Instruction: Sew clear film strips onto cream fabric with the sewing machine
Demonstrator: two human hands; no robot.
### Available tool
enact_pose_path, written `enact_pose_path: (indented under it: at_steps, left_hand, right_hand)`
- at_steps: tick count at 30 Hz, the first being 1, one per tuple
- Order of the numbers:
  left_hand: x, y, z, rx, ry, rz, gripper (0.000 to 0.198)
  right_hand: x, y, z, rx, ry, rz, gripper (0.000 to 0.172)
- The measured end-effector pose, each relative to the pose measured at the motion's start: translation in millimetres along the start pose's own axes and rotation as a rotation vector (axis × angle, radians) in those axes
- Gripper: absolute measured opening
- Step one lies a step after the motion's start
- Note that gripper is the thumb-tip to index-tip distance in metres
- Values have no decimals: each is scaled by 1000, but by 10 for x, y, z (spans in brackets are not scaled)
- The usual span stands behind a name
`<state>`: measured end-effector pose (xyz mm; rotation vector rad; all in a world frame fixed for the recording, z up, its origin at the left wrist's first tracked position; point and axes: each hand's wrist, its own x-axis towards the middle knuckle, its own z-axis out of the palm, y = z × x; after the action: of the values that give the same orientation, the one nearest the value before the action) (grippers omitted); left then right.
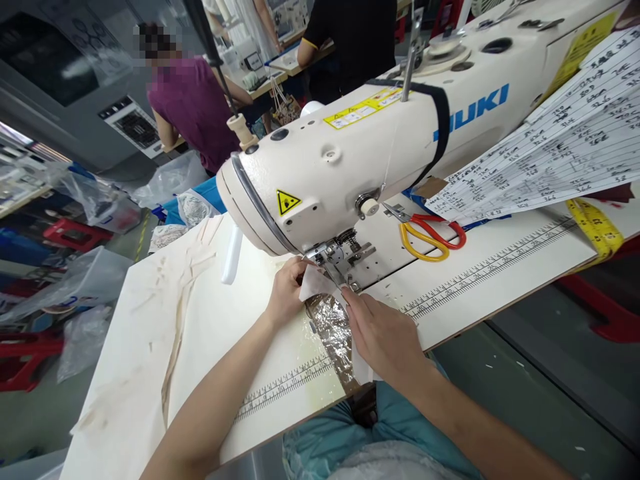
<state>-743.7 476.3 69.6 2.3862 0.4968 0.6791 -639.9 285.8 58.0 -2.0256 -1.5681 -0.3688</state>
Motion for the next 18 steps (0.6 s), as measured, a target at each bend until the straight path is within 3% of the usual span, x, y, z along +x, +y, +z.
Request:
enact_pose_path:
  at_steps: [18]
  left_hand:
    - [-10, -11, 69, 129, 12, 37, 23]
  right_hand:
    - [2, 2, 19, 4, 27, -24, 27]
